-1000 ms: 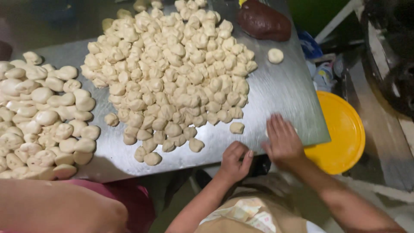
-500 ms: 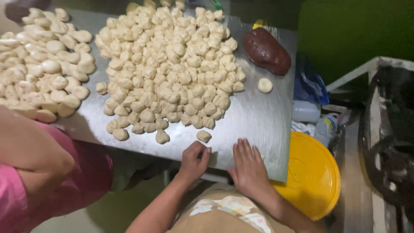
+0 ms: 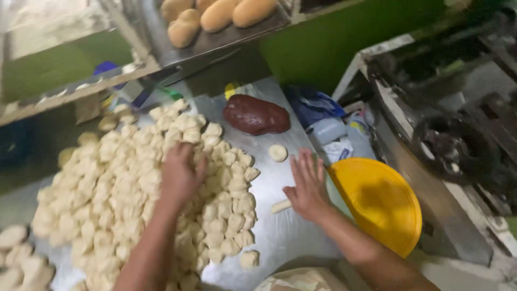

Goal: Shaping small pieces of dough into balls and arranging them on a baking tray at a fast pace

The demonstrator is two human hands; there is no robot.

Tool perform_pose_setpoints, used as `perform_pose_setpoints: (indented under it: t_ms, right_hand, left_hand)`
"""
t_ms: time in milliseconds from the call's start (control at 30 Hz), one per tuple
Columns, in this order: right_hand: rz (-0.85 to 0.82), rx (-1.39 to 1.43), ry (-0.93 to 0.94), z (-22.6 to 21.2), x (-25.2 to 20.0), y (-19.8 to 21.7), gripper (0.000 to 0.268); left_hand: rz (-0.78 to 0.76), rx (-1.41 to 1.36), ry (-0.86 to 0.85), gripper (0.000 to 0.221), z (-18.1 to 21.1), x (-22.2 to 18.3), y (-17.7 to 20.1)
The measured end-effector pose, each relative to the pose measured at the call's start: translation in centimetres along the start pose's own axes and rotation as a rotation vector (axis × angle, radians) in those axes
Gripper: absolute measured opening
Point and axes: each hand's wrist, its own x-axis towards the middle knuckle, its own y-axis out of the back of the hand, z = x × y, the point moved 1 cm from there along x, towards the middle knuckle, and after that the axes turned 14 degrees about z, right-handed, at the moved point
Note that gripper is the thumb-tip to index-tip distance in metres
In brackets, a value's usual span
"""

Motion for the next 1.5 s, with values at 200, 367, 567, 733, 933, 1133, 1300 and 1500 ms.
perform_pose_setpoints:
  t_ms: [200,367,567,733,933,1133,1300,1500]
  right_hand:
    - [0.038,-0.073,-0.093,1.0,-7.5,2.0,0.088]
    - [0.171,-0.226,-0.268,0.1,-7.6,1.7,0.085]
    - [-0.103,-0.042,-0.531,0.9,-6.6,3.9,0.084]
    - [-0.183,0.492,-0.805,7.3,-5.5,6.2,0.084]
    - [0.592,0.535,-0.13,25.1,10.5,20.9,0.02]
    - [0.707,0.236,0.075,47.4,29.3,22.1,0.031]
    - [0.062,-0.193,0.006,50.8,35.4,24.0,0.056]
    - [0.434,-0.46,0.356,59.5,33.4,19.7,0.041]
  left_hand:
    - [-0.329,0.358,0.138,0.063,-14.2,14.7,-8.9]
    - [-0.188,0.154,-0.153,0.023,-7.7,16.4,-15.4]
    - [-0.093,-0.117,-0.459,0.025,8.9,12.0,-12.0]
    - [-0.222,-0.076,-0.463,0.028,17.3,4.0,-8.5]
    - [-0.058,-0.281,-0.177,0.026,22.6,-19.7,-18.0]
    - [0.469,0.51,-0.227,0.041,23.1,-31.7,-28.9]
    - [0.323,0.531,0.195,0.076,29.5,-28.5,-23.9]
    - [0.262,0.51,0.178,0.065,33.2,-25.5,-21.1]
